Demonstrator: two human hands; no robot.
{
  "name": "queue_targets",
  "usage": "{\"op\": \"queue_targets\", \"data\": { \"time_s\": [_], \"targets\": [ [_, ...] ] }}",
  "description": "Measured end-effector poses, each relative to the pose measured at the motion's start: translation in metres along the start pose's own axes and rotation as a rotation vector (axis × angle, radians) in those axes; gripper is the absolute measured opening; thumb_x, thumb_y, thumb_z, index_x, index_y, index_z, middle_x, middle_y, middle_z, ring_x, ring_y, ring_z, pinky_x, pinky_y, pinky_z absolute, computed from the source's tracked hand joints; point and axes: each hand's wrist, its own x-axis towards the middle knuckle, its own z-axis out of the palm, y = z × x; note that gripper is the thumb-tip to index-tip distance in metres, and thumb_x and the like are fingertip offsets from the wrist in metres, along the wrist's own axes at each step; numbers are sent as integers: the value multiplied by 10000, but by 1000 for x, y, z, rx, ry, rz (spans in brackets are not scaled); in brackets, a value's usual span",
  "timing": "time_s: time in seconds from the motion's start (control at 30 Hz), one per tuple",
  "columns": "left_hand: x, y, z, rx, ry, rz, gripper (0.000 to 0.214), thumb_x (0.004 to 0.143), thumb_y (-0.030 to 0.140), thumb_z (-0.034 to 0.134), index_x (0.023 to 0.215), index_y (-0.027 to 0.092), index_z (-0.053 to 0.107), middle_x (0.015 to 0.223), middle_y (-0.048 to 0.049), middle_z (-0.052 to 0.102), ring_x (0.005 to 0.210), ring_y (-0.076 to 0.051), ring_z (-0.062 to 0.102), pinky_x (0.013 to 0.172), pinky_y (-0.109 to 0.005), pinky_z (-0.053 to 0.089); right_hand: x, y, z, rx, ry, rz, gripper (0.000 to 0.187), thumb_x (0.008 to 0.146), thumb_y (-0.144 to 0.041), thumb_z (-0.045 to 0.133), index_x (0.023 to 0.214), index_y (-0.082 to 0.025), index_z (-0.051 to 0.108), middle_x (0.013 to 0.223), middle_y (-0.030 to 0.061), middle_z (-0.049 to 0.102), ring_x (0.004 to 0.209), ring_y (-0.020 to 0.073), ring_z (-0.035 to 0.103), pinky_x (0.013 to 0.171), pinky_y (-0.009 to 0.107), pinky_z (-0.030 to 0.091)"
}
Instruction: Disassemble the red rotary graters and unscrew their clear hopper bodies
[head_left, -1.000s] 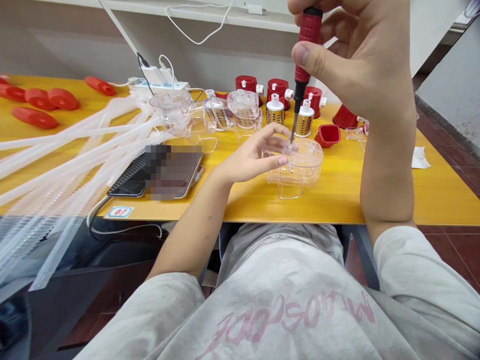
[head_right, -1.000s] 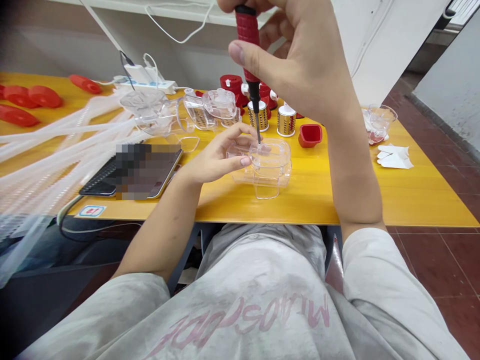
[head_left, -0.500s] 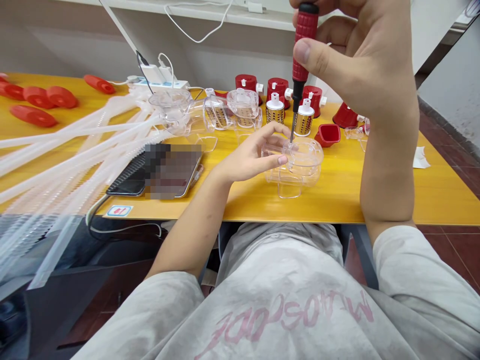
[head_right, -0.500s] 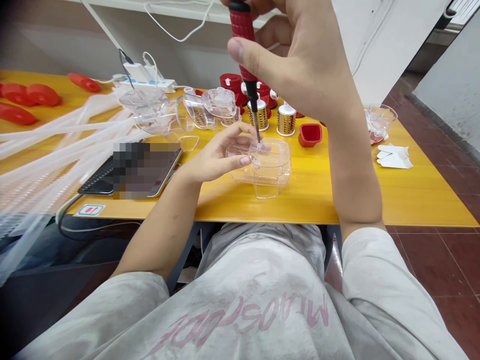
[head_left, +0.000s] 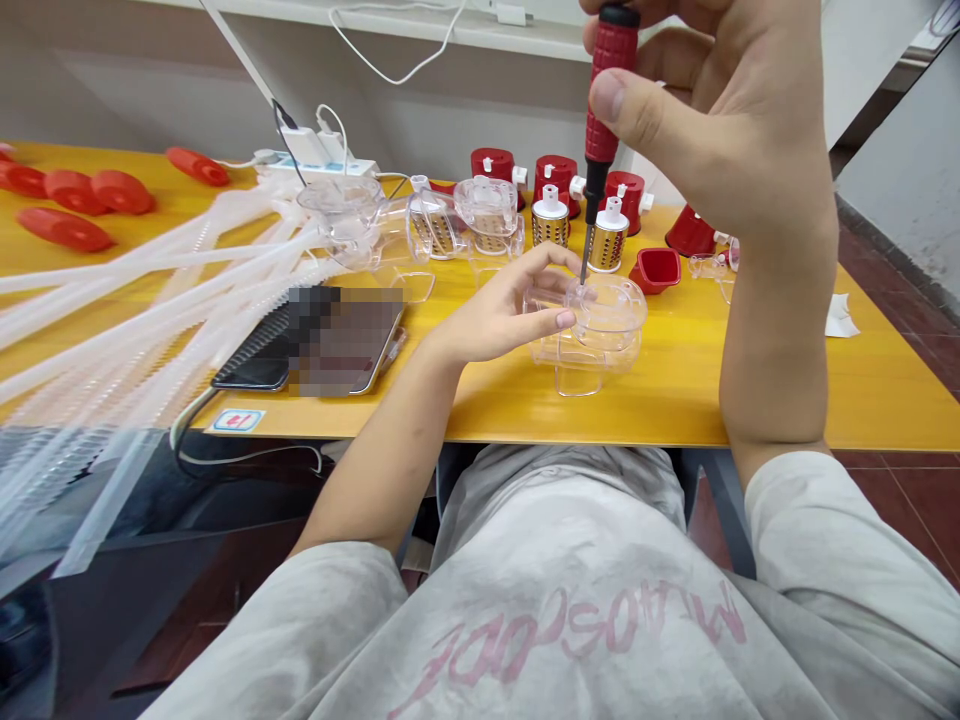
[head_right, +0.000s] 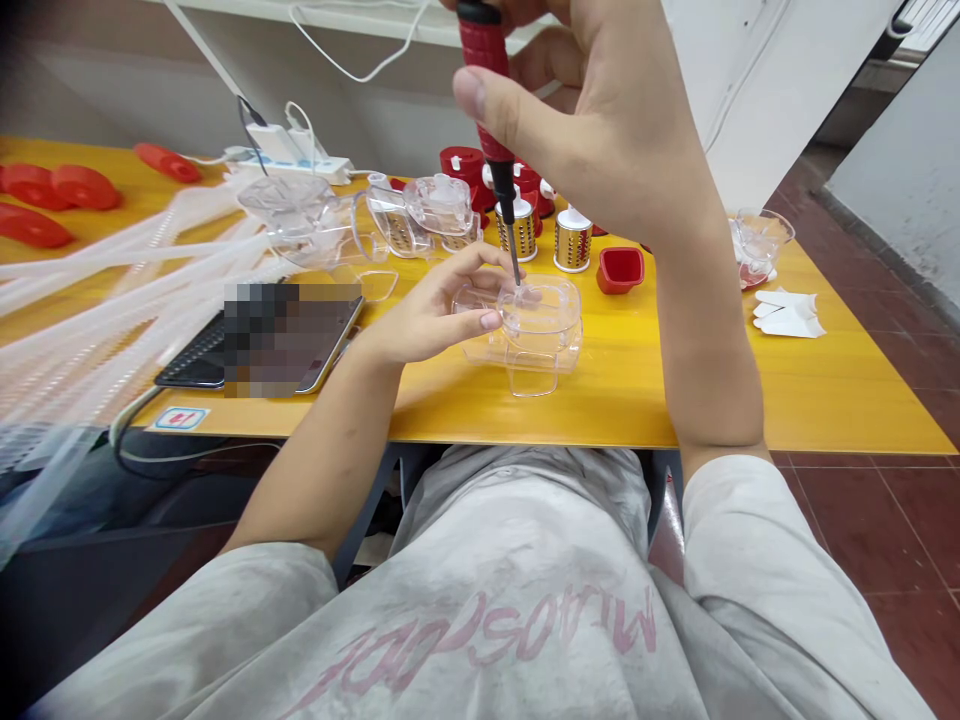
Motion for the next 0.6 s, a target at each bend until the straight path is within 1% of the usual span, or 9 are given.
{"op": "queue_targets", "data": {
  "time_s": [0.07,0.13,0.17,0.23,0.3,0.33,0.43,0.53,0.6],
  "targets": [
    [0,0,0,-3,4,-8,572,1010,583,935,1368,284,604,1219,-55,795,1206,-250,876,963,-308,706,1,4,-1,-40,-11,-29,308,998,-319,826,1283,-202,805,1283,-94,812,1122,55,754,852,72,674],
    [0,0,0,-8,5,-10,576,1003,582,940,1369,288,606,1216,-53,795,1204,-250,877,963,-308,707,1,7,-2,-53,-11,-40,336,993,-293,821,1311,-187,797,1313,-89,813,1140,54,758,853,73,671],
    [0,-1,0,-11,5,-8,575,999,578,944,1367,290,609,1213,-52,795,1205,-252,877,961,-308,708,0,7,-1,-29,-6,-49,351,986,-233,776,1333,-182,792,1335,-87,817,1169,57,755,886,89,681],
    [0,-2,0,-20,5,-4,568,993,561,952,1364,294,615,1209,-51,796,1213,-255,877,964,-308,709,-2,6,0,47,5,-52,459,930,-124,657,1367,-189,784,1377,-83,819,1244,77,743,975,149,708],
    [0,-3,0,-28,5,2,564,991,545,957,1366,295,618,1209,-54,795,1219,-256,877,967,-308,709,-4,4,1,102,13,-45,519,885,-102,574,1343,-209,794,1352,-86,820,1265,95,745,1046,211,721],
    [0,-3,0,-31,4,4,564,991,541,958,1368,295,618,1212,-56,796,1218,-256,877,965,-308,709,-4,4,2,104,15,-36,510,881,-112,561,1318,-216,801,1327,-87,817,1252,97,750,1067,231,723],
    [0,-3,0,-28,2,5,571,991,551,957,1371,295,615,1231,-64,805,1211,-254,877,952,-304,707,-2,8,2,61,15,-36,408,921,-218,653,1296,-205,814,1305,-70,806,1190,104,751,1029,242,736],
    [0,-2,1,-22,5,-6,573,994,568,950,1367,293,613,1253,-72,815,1222,-257,873,947,-303,703,0,15,3,43,47,-80,467,876,-352,833,1305,-165,829,1322,-30,824,1153,133,749,916,221,736],
    [0,-2,1,-22,6,-9,577,993,570,950,1369,292,613,1254,-75,817,1230,-264,871,945,-307,701,1,15,4,40,57,-81,475,855,-335,828,1299,-167,829,1342,-35,834,1161,137,757,888,211,730]
  ]
}}
